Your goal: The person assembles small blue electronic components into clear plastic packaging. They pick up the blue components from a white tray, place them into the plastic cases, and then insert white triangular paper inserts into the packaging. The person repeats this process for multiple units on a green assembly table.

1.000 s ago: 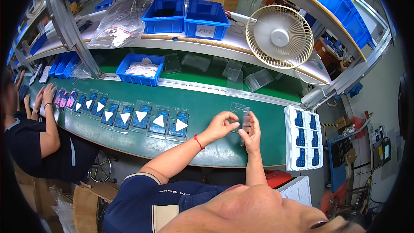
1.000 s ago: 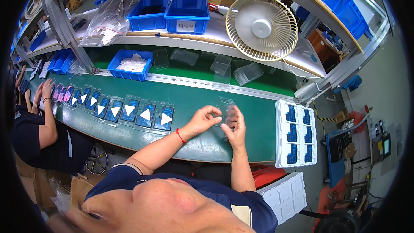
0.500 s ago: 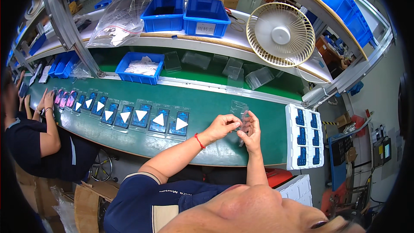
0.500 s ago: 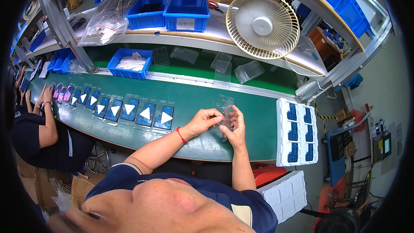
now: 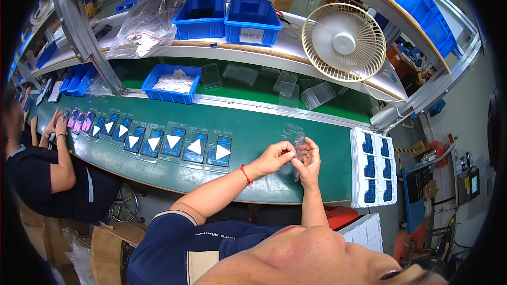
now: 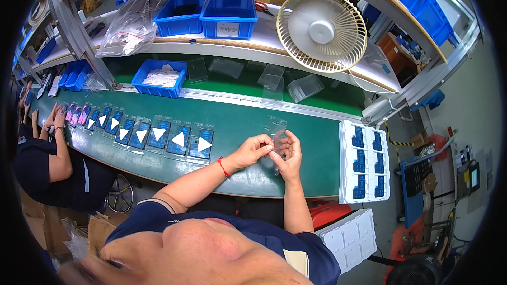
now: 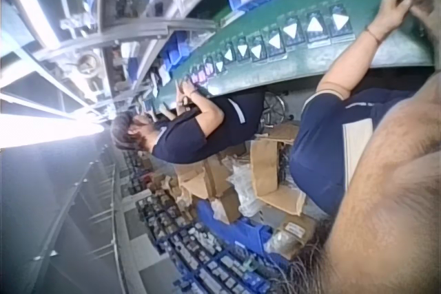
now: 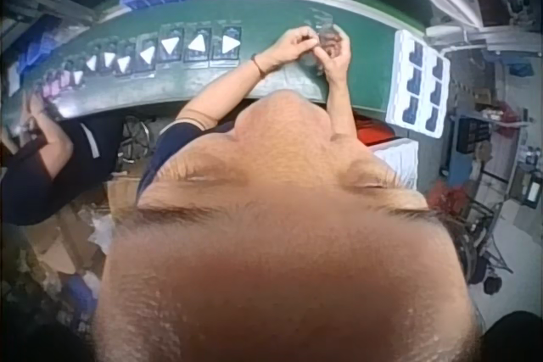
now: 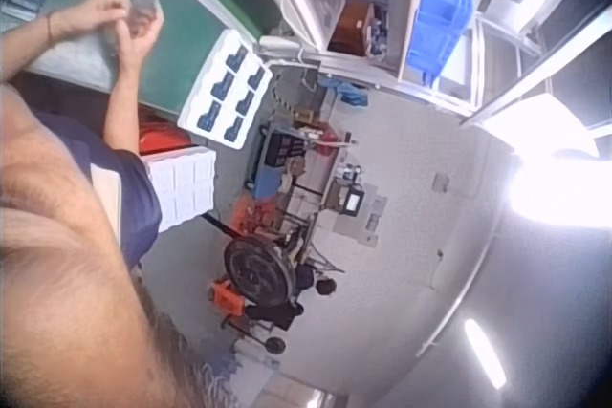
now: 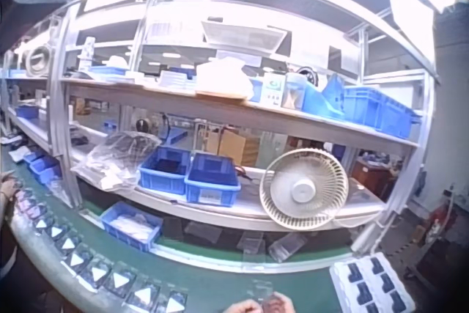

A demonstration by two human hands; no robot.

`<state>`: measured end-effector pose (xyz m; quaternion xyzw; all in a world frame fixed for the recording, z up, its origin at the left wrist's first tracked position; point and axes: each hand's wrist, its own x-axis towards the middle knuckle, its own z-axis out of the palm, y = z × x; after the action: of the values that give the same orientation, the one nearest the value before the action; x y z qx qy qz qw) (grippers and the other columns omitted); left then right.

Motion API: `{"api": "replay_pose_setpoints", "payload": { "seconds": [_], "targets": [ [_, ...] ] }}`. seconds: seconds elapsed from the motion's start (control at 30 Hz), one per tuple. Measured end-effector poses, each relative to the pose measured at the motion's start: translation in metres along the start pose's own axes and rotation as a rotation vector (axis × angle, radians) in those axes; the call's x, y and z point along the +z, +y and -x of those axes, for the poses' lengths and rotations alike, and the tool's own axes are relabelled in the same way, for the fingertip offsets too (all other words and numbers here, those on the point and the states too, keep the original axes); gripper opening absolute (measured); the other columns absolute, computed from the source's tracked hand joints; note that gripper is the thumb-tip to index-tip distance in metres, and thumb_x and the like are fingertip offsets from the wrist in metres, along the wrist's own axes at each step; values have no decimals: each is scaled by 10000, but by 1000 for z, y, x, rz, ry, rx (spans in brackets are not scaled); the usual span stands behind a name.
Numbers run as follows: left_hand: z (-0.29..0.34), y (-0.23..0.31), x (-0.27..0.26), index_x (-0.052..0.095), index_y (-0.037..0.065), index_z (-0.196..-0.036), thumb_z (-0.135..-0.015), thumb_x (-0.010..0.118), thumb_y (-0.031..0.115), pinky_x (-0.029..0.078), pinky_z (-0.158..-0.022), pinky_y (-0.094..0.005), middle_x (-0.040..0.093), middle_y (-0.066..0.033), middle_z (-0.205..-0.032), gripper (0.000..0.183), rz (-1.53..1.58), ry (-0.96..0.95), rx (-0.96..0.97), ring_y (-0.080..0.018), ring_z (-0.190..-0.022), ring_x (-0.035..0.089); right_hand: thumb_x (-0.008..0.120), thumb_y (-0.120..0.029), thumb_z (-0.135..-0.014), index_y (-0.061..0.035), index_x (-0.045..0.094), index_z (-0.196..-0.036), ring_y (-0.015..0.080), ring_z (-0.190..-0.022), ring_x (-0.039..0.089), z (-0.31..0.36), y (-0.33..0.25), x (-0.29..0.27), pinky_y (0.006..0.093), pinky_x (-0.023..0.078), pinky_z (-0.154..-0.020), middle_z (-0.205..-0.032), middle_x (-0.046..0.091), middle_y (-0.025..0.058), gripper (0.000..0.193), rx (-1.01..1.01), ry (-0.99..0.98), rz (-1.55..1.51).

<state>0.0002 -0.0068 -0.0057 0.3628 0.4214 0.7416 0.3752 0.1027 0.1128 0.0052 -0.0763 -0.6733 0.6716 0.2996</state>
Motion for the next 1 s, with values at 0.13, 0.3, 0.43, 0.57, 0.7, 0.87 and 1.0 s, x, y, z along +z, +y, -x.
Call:
{"api": "replay_pose_setpoints", "payload": {
  "seconds": [0.13, 0.3, 0.43, 0.57, 0.7, 0.87, 1.0],
  "targets": [
    [-1, 3, 0, 542, 63, -917, -953, 535, 159, 442, -691, -224, 542, 11, -831, 103, 24, 54, -12, -71, -750, 512, 752, -185, -733, 16, 417, -1293, 129, -877, 547, -1, 9, -6, 243, 476, -756, -1018, 509, 58, 682, 32, 71, -194],
    [-6, 9, -13, 542, 65, -916, -965, 511, 193, 466, -668, -234, 554, -16, -805, 140, 85, 178, -34, -93, -736, 539, 742, -224, -759, -25, 547, -1191, 145, -824, 567, -8, 17, -51, 270, 489, -671, -1018, 552, 80, 514, -4, 418, 260],
    [-6, 7, -15, 535, 58, -932, -966, 510, 195, 489, -653, -250, 559, -40, -865, 143, 136, 199, -121, -114, -760, 551, 797, -379, -666, -74, 594, -1178, 370, -1117, 473, 0, 13, -85, 463, 372, -961, -1205, 505, 186, 629, 148, 600, 1327],
    [-5, 6, -9, 522, 50, -955, -979, 481, 176, 501, -650, -254, 568, -60, -919, 135, 114, 197, -192, -129, -776, 563, 787, -349, -683, -76, 557, -1234, 374, -1157, 456, 4, -4, -61, 473, 382, -955, -1279, 451, 206, 657, -285, 428, 1147],
    [-5, 5, -6, 517, 47, -983, -982, 469, 148, 504, -660, -250, 583, -76, -951, 112, 119, 171, -208, -137, -800, 581, 773, -216, -674, -76, 521, -1287, 305, -1107, 523, 16, -24, 4, 374, 484, -821, -1350, 401, 203, 677, -178, 48, 722],
    [-2, 4, -8, 594, 25, -964, -920, 555, 99, 503, -683, -277, 613, -82, -1008, 95, -568, 245, -9, -178, -814, 603, 755, -125, -650, -81, 513, -1293, 330, -1114, 538, 10, -13, -6, 364, 519, -809, -1369, 367, 233, 688, -146, 161, 772],
    [6, 16, 5, 638, 47, -994, -807, 645, 118, 360, -997, -465, 572, -163, -1191, 200, -1207, 202, 240, -377, -1194, 458, 713, -251, -706, -68, 519, -1278, 448, -1219, 406, 7, 4, -46, 485, 357, -1008, -1353, 370, 293, 631, -38, 368, 1223]
  ]
}}
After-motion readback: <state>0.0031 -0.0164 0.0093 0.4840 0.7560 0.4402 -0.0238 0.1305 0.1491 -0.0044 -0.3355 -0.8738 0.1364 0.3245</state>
